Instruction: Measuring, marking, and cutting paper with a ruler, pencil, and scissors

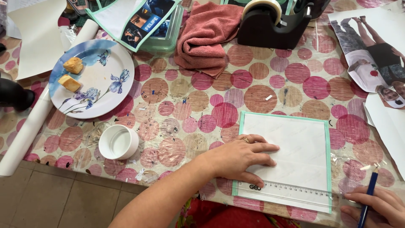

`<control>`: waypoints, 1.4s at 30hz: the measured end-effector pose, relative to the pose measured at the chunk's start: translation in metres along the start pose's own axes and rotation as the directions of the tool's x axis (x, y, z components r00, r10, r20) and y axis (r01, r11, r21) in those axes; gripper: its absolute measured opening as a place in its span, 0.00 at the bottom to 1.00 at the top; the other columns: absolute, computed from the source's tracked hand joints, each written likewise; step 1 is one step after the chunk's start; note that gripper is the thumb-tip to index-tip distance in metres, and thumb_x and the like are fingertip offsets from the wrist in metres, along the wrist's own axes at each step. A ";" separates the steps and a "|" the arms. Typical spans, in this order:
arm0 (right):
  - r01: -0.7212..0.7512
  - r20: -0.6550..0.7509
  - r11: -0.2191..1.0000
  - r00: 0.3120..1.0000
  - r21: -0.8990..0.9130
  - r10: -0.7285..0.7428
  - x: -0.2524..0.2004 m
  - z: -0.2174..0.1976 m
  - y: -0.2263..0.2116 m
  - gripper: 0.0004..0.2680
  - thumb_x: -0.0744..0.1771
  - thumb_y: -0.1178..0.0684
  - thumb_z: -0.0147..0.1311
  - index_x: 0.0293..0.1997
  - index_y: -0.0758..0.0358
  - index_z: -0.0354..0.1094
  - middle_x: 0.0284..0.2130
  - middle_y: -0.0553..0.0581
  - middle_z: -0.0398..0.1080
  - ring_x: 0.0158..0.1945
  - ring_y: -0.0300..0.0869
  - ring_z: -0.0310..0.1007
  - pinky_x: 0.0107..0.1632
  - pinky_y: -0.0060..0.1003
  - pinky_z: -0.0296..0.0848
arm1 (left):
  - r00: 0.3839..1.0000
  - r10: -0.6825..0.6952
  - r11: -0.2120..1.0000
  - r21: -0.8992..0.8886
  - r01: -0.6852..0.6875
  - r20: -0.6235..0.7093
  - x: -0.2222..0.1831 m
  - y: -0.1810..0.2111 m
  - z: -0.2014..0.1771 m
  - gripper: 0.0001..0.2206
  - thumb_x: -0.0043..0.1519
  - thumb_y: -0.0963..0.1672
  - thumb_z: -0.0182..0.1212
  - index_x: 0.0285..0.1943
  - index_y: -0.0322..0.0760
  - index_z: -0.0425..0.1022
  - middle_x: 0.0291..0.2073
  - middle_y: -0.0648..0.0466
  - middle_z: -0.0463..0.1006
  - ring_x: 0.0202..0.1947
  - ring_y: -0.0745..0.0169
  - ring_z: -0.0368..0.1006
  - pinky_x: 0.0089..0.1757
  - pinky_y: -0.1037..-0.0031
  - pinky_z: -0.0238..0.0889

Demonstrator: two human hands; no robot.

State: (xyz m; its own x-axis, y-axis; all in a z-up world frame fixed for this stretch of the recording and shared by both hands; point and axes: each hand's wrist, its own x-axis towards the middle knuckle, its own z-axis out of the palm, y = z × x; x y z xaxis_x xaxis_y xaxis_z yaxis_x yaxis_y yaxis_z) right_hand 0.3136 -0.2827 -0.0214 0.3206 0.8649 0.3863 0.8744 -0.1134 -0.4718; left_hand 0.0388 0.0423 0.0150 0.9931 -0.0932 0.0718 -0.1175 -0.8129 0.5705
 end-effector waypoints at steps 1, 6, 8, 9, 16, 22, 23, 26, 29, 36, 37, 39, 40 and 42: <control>0.010 0.005 1.000 1.000 0.001 -0.010 -0.001 0.000 0.001 0.13 0.55 0.46 0.70 0.39 0.51 0.79 0.40 0.49 0.79 0.44 0.37 0.78 0.56 0.33 0.73 | 1.000 -0.012 1.000 -0.007 0.012 0.012 0.000 0.001 -0.001 0.28 0.58 0.60 0.57 0.65 0.53 0.73 0.75 0.57 0.62 0.73 0.43 0.55 0.62 0.49 0.56; 0.027 -0.007 0.999 1.000 0.029 -0.027 0.000 0.000 0.002 0.13 0.56 0.46 0.69 0.40 0.52 0.78 0.39 0.49 0.79 0.42 0.37 0.78 0.54 0.32 0.72 | 1.000 0.000 1.000 -0.015 0.000 -0.001 -0.001 0.000 0.000 0.29 0.57 0.61 0.57 0.65 0.52 0.73 0.75 0.56 0.62 0.73 0.43 0.56 0.63 0.51 0.56; 0.024 -0.010 0.999 1.000 0.040 -0.024 0.000 0.001 0.003 0.13 0.56 0.46 0.69 0.40 0.51 0.78 0.40 0.49 0.79 0.42 0.37 0.78 0.54 0.32 0.71 | 1.000 -0.003 1.000 -0.030 0.004 0.001 -0.001 0.000 0.000 0.29 0.57 0.61 0.58 0.65 0.53 0.73 0.75 0.57 0.62 0.73 0.44 0.55 0.64 0.53 0.55; 0.020 -0.009 0.999 1.000 0.042 -0.020 0.001 0.000 0.001 0.13 0.56 0.46 0.69 0.40 0.51 0.78 0.40 0.49 0.79 0.42 0.36 0.78 0.54 0.31 0.71 | 1.000 0.003 1.000 -0.024 -0.003 -0.004 -0.001 -0.001 0.000 0.29 0.57 0.61 0.58 0.65 0.52 0.73 0.75 0.56 0.62 0.73 0.44 0.55 0.64 0.52 0.54; 0.053 0.044 0.997 0.997 0.048 -0.055 0.005 -0.009 -0.002 0.14 0.56 0.46 0.70 0.42 0.49 0.78 0.41 0.47 0.78 0.43 0.35 0.78 0.58 0.30 0.72 | 0.995 0.069 0.998 -0.008 -0.070 -0.075 -0.002 0.002 -0.005 0.28 0.58 0.59 0.60 0.62 0.47 0.74 0.71 0.50 0.67 0.69 0.39 0.61 0.64 0.53 0.55; -0.084 0.090 0.991 0.993 0.108 0.074 0.014 -0.021 -0.031 0.13 0.56 0.51 0.71 0.42 0.54 0.79 0.43 0.49 0.78 0.48 0.37 0.77 0.59 0.33 0.73 | 0.997 0.056 0.998 -0.033 -0.058 -0.047 -0.001 0.005 -0.010 0.27 0.59 0.58 0.60 0.62 0.45 0.74 0.72 0.49 0.65 0.69 0.39 0.58 0.63 0.51 0.51; -0.089 0.088 0.991 0.993 0.100 0.081 0.014 -0.021 -0.032 0.13 0.56 0.51 0.71 0.42 0.54 0.79 0.43 0.49 0.78 0.48 0.37 0.77 0.59 0.33 0.73 | 0.997 0.066 0.997 -0.036 -0.068 -0.047 -0.001 0.006 -0.011 0.27 0.59 0.58 0.60 0.62 0.45 0.74 0.72 0.49 0.65 0.69 0.39 0.58 0.63 0.51 0.51; -0.109 0.082 0.988 0.992 0.112 0.101 0.015 -0.021 -0.035 0.14 0.57 0.52 0.71 0.43 0.54 0.79 0.43 0.51 0.77 0.49 0.38 0.77 0.60 0.33 0.73 | 0.998 0.056 0.997 -0.043 -0.057 -0.029 0.000 0.007 -0.012 0.27 0.60 0.58 0.60 0.63 0.45 0.73 0.72 0.48 0.65 0.69 0.40 0.57 0.63 0.51 0.50; -0.118 0.091 0.984 0.990 0.133 0.107 0.014 -0.020 -0.034 0.13 0.57 0.51 0.70 0.43 0.54 0.79 0.42 0.51 0.77 0.49 0.40 0.76 0.59 0.34 0.73 | 0.999 0.042 0.999 -0.029 -0.042 -0.027 0.000 0.006 -0.011 0.27 0.60 0.59 0.60 0.63 0.46 0.74 0.71 0.49 0.65 0.69 0.40 0.57 0.61 0.51 0.52; -0.094 0.084 0.981 0.993 0.172 0.080 0.019 -0.022 -0.041 0.12 0.58 0.52 0.69 0.43 0.55 0.78 0.41 0.50 0.77 0.50 0.41 0.76 0.58 0.35 0.72 | 1.000 0.014 0.999 -0.043 -0.013 0.008 0.002 0.007 -0.014 0.28 0.59 0.59 0.61 0.64 0.46 0.73 0.72 0.49 0.64 0.70 0.39 0.56 0.62 0.51 0.50; -0.084 0.082 0.982 0.994 0.169 0.071 0.019 -0.022 -0.042 0.12 0.58 0.52 0.69 0.44 0.55 0.77 0.41 0.51 0.77 0.51 0.41 0.76 0.58 0.35 0.72 | 1.000 -0.001 0.999 -0.048 0.002 0.021 0.002 0.008 -0.015 0.28 0.59 0.59 0.61 0.64 0.47 0.73 0.72 0.49 0.64 0.70 0.39 0.55 0.62 0.50 0.50; -0.023 0.035 0.992 0.999 0.122 0.019 0.018 -0.021 -0.047 0.14 0.57 0.49 0.71 0.43 0.54 0.77 0.43 0.50 0.77 0.52 0.41 0.76 0.61 0.37 0.71 | 1.000 0.014 0.999 -0.046 -0.013 0.010 0.002 0.007 -0.014 0.28 0.59 0.58 0.62 0.64 0.46 0.73 0.72 0.49 0.64 0.69 0.39 0.55 0.62 0.51 0.50; 0.037 -0.008 0.997 0.999 0.072 -0.037 0.018 -0.021 -0.050 0.17 0.55 0.47 0.74 0.43 0.53 0.76 0.46 0.50 0.77 0.53 0.42 0.76 0.63 0.39 0.71 | 1.000 0.026 0.999 -0.043 -0.026 -0.001 0.002 0.007 -0.013 0.27 0.59 0.58 0.62 0.64 0.45 0.73 0.72 0.48 0.64 0.69 0.39 0.56 0.62 0.52 0.50; 0.107 -0.004 0.993 0.994 0.043 -0.107 0.024 -0.023 -0.061 0.16 0.56 0.46 0.73 0.43 0.53 0.76 0.46 0.50 0.77 0.51 0.43 0.76 0.62 0.42 0.71 | 0.999 0.030 0.999 -0.040 -0.031 -0.009 0.003 0.006 -0.013 0.27 0.59 0.58 0.62 0.63 0.45 0.74 0.71 0.48 0.65 0.69 0.39 0.56 0.62 0.52 0.50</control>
State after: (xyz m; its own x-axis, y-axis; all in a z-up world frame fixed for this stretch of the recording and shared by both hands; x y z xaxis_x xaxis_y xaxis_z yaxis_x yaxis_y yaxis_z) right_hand 0.2765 -0.2665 0.0346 0.2266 0.8701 0.4376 0.8873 0.0008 -0.4612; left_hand 0.0405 0.0443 0.0291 0.9889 -0.1128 0.0963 -0.1481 -0.7862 0.6000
